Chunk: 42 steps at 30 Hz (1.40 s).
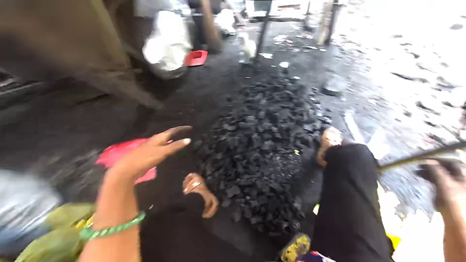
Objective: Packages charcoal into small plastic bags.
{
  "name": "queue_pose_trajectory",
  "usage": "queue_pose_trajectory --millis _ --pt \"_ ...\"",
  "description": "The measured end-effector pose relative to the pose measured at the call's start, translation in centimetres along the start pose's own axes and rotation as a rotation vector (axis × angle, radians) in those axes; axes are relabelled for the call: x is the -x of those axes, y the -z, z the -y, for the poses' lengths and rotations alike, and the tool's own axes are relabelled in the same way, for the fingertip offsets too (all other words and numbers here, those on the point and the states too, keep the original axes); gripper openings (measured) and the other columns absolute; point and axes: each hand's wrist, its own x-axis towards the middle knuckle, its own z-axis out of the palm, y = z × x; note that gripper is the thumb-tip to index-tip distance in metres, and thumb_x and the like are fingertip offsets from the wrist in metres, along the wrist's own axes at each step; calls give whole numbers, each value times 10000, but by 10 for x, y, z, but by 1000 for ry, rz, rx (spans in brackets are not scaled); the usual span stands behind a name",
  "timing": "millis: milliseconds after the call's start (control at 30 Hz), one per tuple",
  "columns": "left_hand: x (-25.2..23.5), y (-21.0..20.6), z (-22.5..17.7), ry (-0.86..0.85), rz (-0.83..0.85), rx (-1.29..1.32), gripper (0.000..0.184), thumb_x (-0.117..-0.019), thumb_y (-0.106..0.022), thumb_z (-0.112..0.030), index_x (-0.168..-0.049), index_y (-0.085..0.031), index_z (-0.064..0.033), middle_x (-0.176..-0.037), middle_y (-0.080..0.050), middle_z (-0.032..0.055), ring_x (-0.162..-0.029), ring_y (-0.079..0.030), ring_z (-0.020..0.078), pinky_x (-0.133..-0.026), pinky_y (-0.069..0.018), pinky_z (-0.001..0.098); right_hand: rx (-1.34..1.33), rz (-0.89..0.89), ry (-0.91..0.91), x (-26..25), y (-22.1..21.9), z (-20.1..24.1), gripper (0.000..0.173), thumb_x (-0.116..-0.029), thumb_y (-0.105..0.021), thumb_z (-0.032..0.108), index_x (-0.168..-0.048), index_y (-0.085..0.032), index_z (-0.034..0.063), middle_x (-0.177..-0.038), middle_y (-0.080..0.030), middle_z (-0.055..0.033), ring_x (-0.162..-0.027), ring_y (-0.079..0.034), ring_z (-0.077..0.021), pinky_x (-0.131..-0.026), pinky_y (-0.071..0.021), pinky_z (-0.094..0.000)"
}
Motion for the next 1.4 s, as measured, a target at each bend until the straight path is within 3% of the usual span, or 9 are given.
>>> queue_pose_trajectory --millis 100,267,400,633,767,867,1033,1200,1400 --pt "-20 -32 -23 -2 163 -39 471 -1050 -540 -198 -1512 -467 -155 -1471 -530 164 -1249 -573 361 -1015 -472 571 311 218 -329 34 18 -120 477 -1006 -638 110 -1418 -482 -71 -1255 -598 -338 -1049 -645 -442 -899 -537 -586" --pt "-44 -60 -4 111 397 -246 466 -1057 -534 -148 -1509 -454 -66 -1450 -536 222 -1259 -561 376 -1030 -445 552 680 661 -754 142 0 -211 829 -909 -779 247 -1591 -345 62 -1610 -239 -365 -1423 -352 -579 -1116 -353 -699" --pt "-50 -65 1 199 416 -364 467 -1072 -503 -115 -1514 -418 10 -1461 -482 313 -1307 -509 451 -1076 -386 601 676 743 -886 188 -12 -225 639 -939 -721 244 -1514 -489 90 -1591 -329 -317 -1423 -365 -549 -1090 -347 -727" --pt "-47 -56 23 382 387 -389 528 -1090 -472 -161 -1564 -313 7 -1530 -398 306 -1317 -491 446 -1049 -397 618 677 248 -824 144 -17 -215 475 -1026 -635 348 -1400 -595 57 -1505 -419 -345 -1340 -485 -520 -1044 -447 -647" --pt "-35 -55 24 461 359 -366 534 -1087 -473 -181 -1566 -310 -11 -1504 -418 314 -1302 -500 435 -1043 -402 606 653 166 -585 118 -32 -217 437 -939 -714 125 -1360 -626 49 -1438 -482 -334 -1305 -486 -546 -990 -451 -697" --pt "-41 -45 44 477 398 -366 538 -1085 -480 -219 -1572 -319 -55 -1509 -427 290 -1286 -525 421 -1022 -430 601 702 438 -341 112 -50 -214 528 -885 -763 111 -1395 -624 99 -1506 -473 -273 -1381 -436 -510 -1046 -385 -718" --pt "-41 -48 50 535 381 -351 524 -1092 -468 -228 -1574 -324 -81 -1537 -410 264 -1332 -496 438 -1039 -426 609 777 1069 -144 123 -89 -202 755 -866 -822 237 -1542 -486 209 -1700 -205 -172 -1573 -50 -456 -1155 21 -790" --pt "-39 -46 51 530 368 -353 525 -1088 -483 -212 -1567 -330 -61 -1530 -414 277 -1336 -491 444 -1050 -413 616 898 1020 -305 127 -74 -213 345 -947 -643 -9 -1291 -669 -5 -1421 -571 -247 -1444 -381 -466 -1203 -75 -725" --pt "-40 -52 38 519 351 -363 519 -1092 -471 -189 -1565 -325 -33 -1519 -421 294 -1331 -492 448 -1054 -409 604 927 992 -576 110 -46 -224 435 -892 -786 315 -1237 -711 60 -1391 -596 -252 -1416 -406 -494 -1134 -145 -792"
